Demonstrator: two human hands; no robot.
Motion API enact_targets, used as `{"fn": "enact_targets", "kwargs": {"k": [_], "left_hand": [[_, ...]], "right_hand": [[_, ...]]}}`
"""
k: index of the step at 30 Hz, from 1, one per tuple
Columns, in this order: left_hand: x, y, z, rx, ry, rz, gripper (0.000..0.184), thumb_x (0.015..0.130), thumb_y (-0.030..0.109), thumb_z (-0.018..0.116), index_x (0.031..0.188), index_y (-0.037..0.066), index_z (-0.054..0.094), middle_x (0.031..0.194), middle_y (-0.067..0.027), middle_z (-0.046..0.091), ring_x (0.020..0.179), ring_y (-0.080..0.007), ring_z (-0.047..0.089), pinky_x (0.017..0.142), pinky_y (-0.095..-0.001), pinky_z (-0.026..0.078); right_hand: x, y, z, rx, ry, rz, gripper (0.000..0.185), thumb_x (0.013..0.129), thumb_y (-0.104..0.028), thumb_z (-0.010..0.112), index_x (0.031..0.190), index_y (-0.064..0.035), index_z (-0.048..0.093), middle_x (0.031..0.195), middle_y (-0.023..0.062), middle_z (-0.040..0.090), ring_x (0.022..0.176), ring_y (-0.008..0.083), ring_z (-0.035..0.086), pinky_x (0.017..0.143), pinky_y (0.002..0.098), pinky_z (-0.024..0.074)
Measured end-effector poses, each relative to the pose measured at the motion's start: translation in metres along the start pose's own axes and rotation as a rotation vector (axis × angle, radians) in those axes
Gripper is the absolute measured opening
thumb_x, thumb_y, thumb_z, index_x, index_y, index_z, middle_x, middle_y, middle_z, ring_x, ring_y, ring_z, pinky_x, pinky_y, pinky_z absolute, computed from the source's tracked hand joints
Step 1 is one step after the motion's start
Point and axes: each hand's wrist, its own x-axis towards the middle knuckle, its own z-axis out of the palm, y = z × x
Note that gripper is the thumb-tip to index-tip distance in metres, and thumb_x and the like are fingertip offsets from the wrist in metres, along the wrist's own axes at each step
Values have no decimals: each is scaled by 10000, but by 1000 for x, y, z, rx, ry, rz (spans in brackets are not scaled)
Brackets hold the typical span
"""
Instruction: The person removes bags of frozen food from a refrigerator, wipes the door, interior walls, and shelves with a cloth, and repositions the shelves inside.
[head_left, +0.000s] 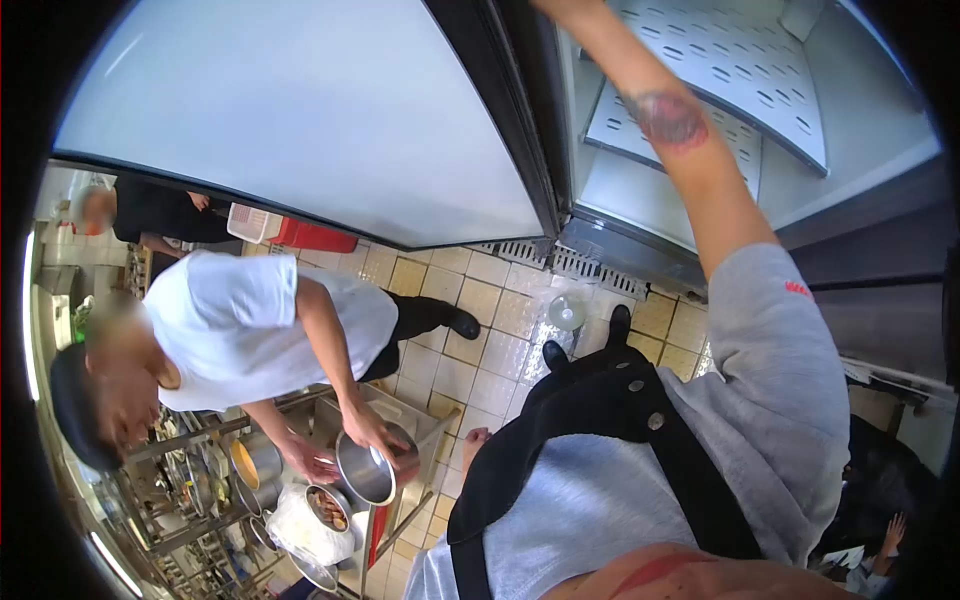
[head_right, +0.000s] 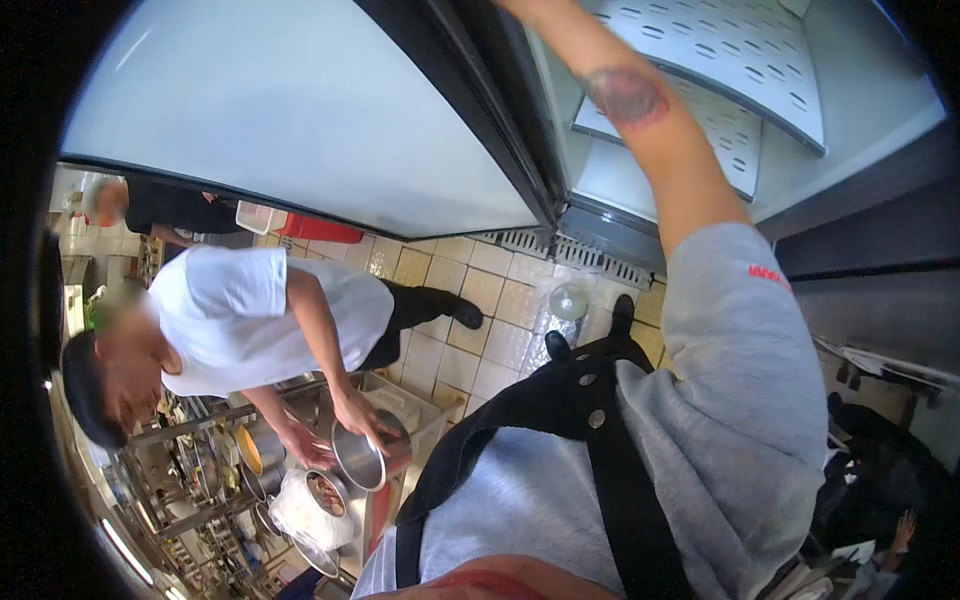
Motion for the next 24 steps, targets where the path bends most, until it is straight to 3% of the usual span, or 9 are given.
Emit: {"fn": "enact_targets", "kwargs": {"k": [1, 3, 6, 11, 14, 18, 20, 23, 24], "left_hand": [[2, -4, 8, -18, -6, 9, 203, 926, 187, 565, 1048, 26, 593, 891, -76, 642, 700, -153, 608, 617, -293, 487], [-6, 0, 28, -59, -10, 25, 192, 925, 173, 571, 1040, 23, 599, 872, -71, 642, 696, -146, 603, 622, -286, 488], [-57, 26, 45, 93, 32, -55, 235, 912, 212, 580, 1028, 12, 621, 809, -73, 654, 718, -150, 613, 647, -295, 487], [-81, 21, 41, 556, 28, -85, 297, 857, 240, 607, 1018, -5, 652, 875, -128, 687, 833, -198, 643, 756, -345, 507], [-77, 48, 70, 182, 109, -60, 249, 887, 219, 598, 964, -10, 657, 839, -103, 669, 797, -166, 621, 728, -318, 498], [-49, 207, 124, 145, 137, 314, 250, 934, 228, 567, 973, -14, 614, 785, -69, 614, 755, -127, 551, 720, -277, 458], [-46, 309, 137, 162, 135, 576, 227, 949, 176, 543, 1042, -21, 606, 924, -95, 660, 878, -144, 586, 813, -292, 462], [-84, 462, 153, -50, 284, 949, 252, 978, 165, 488, 1072, -45, 590, 1044, -127, 635, 975, -171, 576, 885, -309, 447], [-96, 501, 143, 127, 346, 1127, 245, 983, 141, 461, 1105, -40, 573, 1073, -119, 617, 1021, -175, 563, 910, -308, 442]], "right_hand": [[-39, -5, -3, -11, -30, 30, 252, 777, -104, 637, 1019, -36, 665, 1198, 191, 538, 1105, 348, 509, 960, 459, 382], [-135, -15, -22, -52, -191, 2, 260, 624, -106, 702, 883, -130, 710, 1095, 75, 602, 1007, 298, 523, 871, 430, 409], [-284, -30, -39, 52, -352, 39, 127, 651, -163, 690, 776, -187, 698, 1123, -15, 576, 1041, 276, 445, 892, 414, 385], [-455, -57, -110, 192, -1121, 112, 174, 717, -127, 652, 880, -161, 704, 1133, 51, 581, 1059, 263, 510, 902, 424, 420], [-522, -69, -129, 245, -1368, 840, 285, 730, -57, 624, 990, -144, 703, 1087, 123, 607, 994, 313, 587, 861, 411, 465], [-406, -84, -105, 251, -774, 1500, 298, 746, -6, 642, 1043, -4, 667, 1026, 159, 655, 899, 286, 646, 811, 343, 499], [-299, -93, -90, 723, -256, 1916, 395, 782, -101, 652, 1132, 70, 586, 1014, 160, 654, 889, 230, 650, 790, 332, 514], [-109, -89, -74, 1272, 255, 1616, 324, 882, -216, 622, 1093, 27, 587, 913, 95, 666, 725, 137, 647, 640, 278, 541], [-65, -87, -71, 1269, 169, 1403, 263, 930, -148, 558, 1143, 6, 565, 960, 95, 672, 717, 121, 642, 611, 251, 532]]}}
